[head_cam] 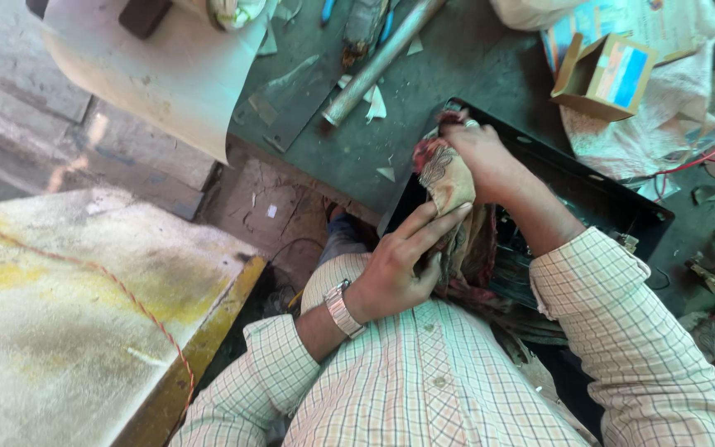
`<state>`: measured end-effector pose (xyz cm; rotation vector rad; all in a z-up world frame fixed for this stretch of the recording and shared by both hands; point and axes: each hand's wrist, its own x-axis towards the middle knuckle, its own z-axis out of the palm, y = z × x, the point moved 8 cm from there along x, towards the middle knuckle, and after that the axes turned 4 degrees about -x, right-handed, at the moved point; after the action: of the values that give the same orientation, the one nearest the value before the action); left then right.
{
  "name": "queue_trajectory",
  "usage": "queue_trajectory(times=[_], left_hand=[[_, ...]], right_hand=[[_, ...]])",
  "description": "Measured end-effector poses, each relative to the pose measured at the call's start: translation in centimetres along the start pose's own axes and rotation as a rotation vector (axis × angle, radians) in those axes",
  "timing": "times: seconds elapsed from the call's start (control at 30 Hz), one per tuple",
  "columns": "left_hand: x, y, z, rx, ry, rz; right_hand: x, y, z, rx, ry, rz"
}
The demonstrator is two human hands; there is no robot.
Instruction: The person wipes the interior of an open electrical box with a cloth, cleaning around the contacts and terminals. They handle the box and a small metal component, wiping them with the cloth.
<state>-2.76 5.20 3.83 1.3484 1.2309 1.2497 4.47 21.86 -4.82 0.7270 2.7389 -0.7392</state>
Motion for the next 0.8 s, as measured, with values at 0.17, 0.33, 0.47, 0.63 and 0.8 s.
queue_trajectory(times=[0.17,0.33,0.47,0.63,0.8], left_hand=[[0.2,0.5,-0.1,-0.011,-0.004,0.077],[0.6,1.1,0.1,0.011,-0.018,0.105],[0.6,2.0,0.1,0.035,-0.023,0.121],[0.0,2.9,2.0,0.107,-0.159,0.189],[-1.2,6.6,7.3,0.031,-0.405,0.478]], right_hand=[[-0.6,-1.0,-1.0,0.149,0.059,-0.191],[-1.3,-0.5,-1.1,-0.208,-0.029,0.023],[-2.5,-0.5,-2.7,-0.247,-0.029,0.181],[-7.3,-1.4,-7.4,0.330,0.339,0.279],[-15.3,-3.2,-6.9,1.428,0.520,0.503]])
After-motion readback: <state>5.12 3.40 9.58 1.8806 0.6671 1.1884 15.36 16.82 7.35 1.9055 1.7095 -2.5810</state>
